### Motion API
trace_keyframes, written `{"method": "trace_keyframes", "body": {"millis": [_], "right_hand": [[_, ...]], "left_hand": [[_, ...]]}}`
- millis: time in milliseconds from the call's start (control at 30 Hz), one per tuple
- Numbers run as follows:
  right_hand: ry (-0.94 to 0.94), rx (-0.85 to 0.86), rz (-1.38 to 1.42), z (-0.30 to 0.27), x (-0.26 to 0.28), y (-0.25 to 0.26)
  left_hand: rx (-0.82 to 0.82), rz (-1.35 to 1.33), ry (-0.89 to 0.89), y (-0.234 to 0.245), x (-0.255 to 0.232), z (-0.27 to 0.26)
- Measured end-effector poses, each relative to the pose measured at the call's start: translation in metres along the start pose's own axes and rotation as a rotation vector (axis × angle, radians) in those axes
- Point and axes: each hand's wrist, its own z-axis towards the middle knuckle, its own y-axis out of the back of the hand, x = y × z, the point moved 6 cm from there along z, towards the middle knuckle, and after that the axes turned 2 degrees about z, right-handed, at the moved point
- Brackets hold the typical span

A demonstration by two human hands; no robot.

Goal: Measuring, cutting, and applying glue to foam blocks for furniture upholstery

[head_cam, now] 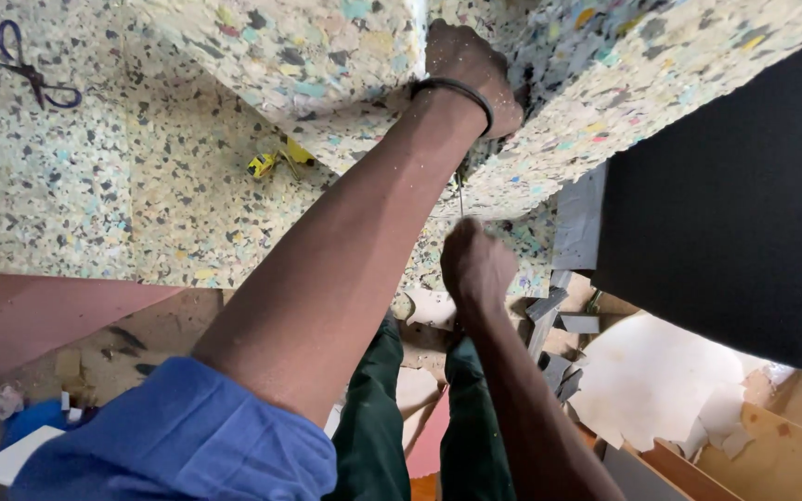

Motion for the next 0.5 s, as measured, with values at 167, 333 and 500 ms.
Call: {"method": "trace_keyframes", "body": {"millis": [167,333,500], "right_hand": [[-0.040,-0.066,0.036,0.044,0.019,0.019],[-0.214,0.091,0.277,-0.054,-0.088,-0.090],[-0.057,0.065,0.030,-0.048,-0.077,-0.083]], "left_hand": [[-0.136,0.056,0.020,-0.007,-0.009,0.012],[-0.102,0.016,0.099,-0.009,0.009,0.016],[0.011,0.022,0.104,-0.004,0.009,-0.005]]}}
